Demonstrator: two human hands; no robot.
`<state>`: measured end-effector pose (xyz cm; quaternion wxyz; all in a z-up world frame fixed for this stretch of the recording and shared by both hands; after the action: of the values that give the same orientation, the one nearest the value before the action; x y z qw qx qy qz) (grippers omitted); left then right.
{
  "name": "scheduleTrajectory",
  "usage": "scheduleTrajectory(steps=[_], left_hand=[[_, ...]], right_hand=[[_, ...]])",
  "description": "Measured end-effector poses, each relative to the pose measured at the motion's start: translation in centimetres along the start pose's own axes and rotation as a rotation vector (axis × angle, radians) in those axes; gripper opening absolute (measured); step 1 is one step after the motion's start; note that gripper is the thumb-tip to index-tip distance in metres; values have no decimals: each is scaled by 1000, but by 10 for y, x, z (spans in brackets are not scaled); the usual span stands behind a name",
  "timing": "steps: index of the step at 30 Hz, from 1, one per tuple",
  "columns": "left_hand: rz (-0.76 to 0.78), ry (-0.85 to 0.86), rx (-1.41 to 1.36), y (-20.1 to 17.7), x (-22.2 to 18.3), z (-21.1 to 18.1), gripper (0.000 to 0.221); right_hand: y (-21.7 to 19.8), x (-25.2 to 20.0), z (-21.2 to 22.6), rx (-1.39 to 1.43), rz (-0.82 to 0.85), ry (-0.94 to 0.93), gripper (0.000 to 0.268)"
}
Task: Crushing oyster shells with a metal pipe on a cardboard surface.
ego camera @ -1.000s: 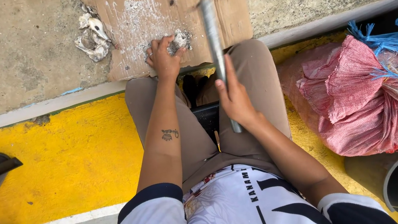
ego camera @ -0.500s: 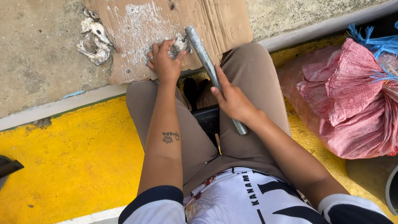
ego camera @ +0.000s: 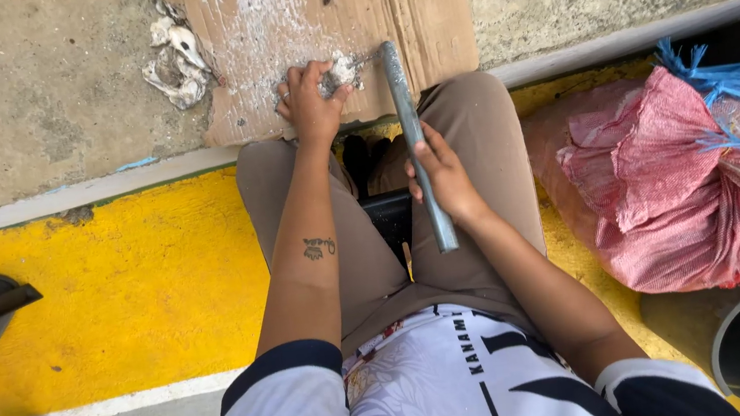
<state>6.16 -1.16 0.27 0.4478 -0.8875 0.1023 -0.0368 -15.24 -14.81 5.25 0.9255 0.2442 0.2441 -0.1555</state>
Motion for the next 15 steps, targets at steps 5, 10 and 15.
scheduleTrajectory(steps=[5, 10, 15], left_hand=[[15, -30, 9, -1, -1, 1, 48], [29, -31, 15, 1, 4, -2, 46], [45, -46, 0, 1, 0, 0, 48]], right_hand=[[10, -19, 30, -235, -35, -212, 69], [12, -25, 33, -414, -121, -341, 77], [13, -15, 8, -833, -11, -654, 77]])
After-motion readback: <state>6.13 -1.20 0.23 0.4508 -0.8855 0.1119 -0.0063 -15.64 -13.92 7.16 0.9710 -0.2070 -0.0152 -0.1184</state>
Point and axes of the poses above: each hand's wrist, its own x-axis towards the middle knuckle, its own y-axis out of the palm, z = x × y, the point moved 6 cm from there along x, towards the middle knuckle, and after that the axes turned 1 degree about -y, right-handed, at the moved point
